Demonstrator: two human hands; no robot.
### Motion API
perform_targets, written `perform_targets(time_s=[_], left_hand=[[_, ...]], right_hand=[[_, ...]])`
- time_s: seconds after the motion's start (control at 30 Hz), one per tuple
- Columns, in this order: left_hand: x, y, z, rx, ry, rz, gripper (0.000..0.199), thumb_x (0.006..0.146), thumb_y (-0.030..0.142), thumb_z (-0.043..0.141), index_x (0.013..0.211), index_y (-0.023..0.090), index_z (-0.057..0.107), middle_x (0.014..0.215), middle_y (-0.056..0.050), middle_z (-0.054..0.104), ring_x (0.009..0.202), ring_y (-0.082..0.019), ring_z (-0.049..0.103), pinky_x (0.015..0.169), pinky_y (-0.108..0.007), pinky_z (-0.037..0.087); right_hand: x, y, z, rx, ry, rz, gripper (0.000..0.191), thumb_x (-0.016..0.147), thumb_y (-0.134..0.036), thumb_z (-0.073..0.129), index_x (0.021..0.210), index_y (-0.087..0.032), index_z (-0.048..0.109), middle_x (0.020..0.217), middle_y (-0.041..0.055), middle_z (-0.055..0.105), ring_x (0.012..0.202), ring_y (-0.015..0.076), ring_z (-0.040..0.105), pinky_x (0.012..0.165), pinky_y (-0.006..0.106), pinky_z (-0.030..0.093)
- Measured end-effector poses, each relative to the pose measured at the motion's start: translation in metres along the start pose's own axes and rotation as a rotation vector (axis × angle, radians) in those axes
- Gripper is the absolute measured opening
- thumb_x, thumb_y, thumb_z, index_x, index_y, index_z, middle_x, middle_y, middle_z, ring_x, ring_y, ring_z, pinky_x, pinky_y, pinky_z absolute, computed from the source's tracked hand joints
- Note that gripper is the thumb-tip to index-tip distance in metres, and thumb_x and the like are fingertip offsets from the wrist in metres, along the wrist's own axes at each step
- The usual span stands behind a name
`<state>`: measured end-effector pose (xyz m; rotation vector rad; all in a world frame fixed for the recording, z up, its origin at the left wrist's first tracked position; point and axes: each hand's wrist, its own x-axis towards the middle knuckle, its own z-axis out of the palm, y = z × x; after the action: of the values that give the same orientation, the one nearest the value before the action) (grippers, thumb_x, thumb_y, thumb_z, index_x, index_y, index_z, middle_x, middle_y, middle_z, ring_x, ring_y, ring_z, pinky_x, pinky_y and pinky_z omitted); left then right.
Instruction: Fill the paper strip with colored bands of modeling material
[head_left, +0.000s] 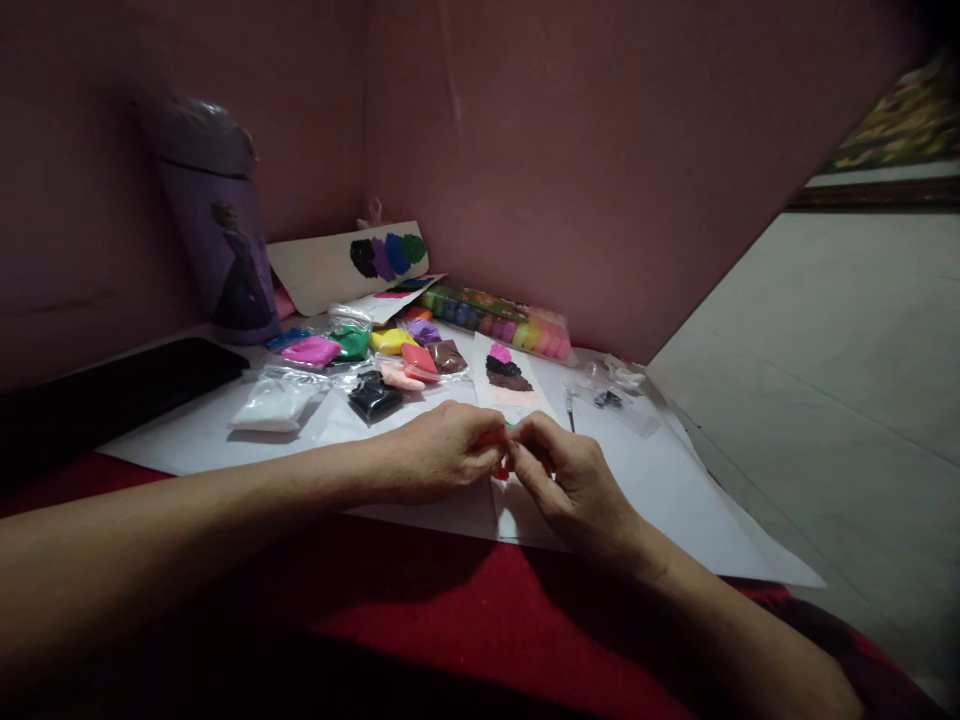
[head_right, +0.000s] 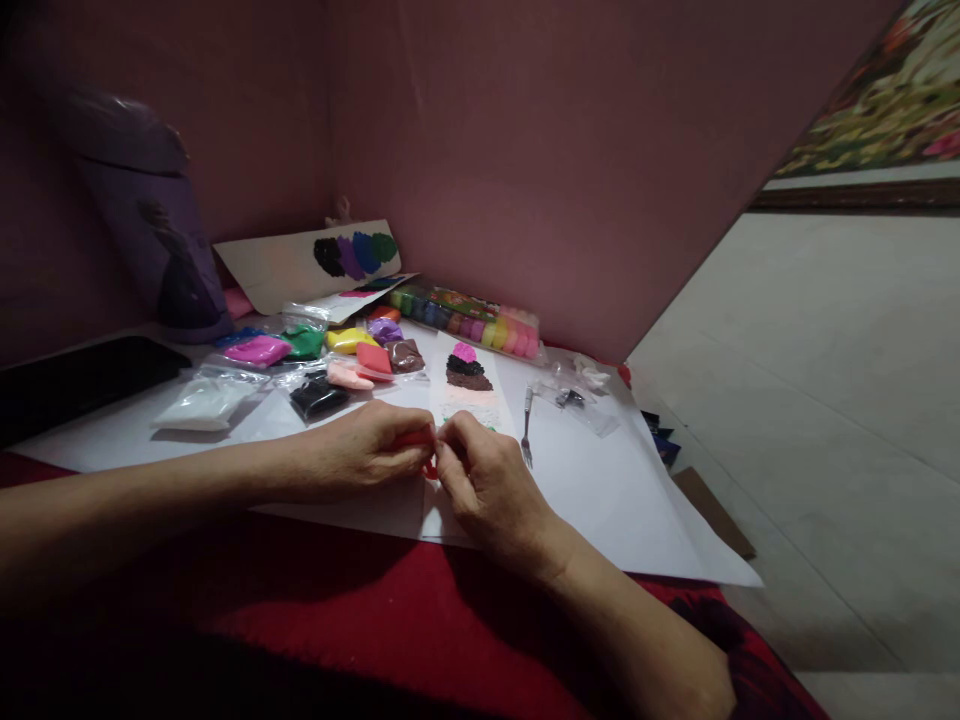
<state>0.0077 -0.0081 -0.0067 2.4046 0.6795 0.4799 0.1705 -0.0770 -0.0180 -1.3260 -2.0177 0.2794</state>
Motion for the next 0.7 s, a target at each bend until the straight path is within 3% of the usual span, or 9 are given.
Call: perform_targets(time_s=[0.7], left_hand=[[-0.0002, -0.0007, 0.0023, -0.065, 0.046, -0.018, 0.017, 0.082, 0.023, 0.044, 0.072, 0.014, 0.055, 0.064, 0.001, 0.055, 0.06, -0.009, 0.046, 0.054, -0.021, 0.032]], right_hand=[[0.0005, 0.0013, 0.0, 0.062, 0.006, 0.048, 0.013, 0.091, -0.022, 0.046, 0.08, -0.018, 0.052, 0.069, -0.0002, 0.058, 0.06, 0.0113, 0.052, 0.059, 0.024, 0.039]])
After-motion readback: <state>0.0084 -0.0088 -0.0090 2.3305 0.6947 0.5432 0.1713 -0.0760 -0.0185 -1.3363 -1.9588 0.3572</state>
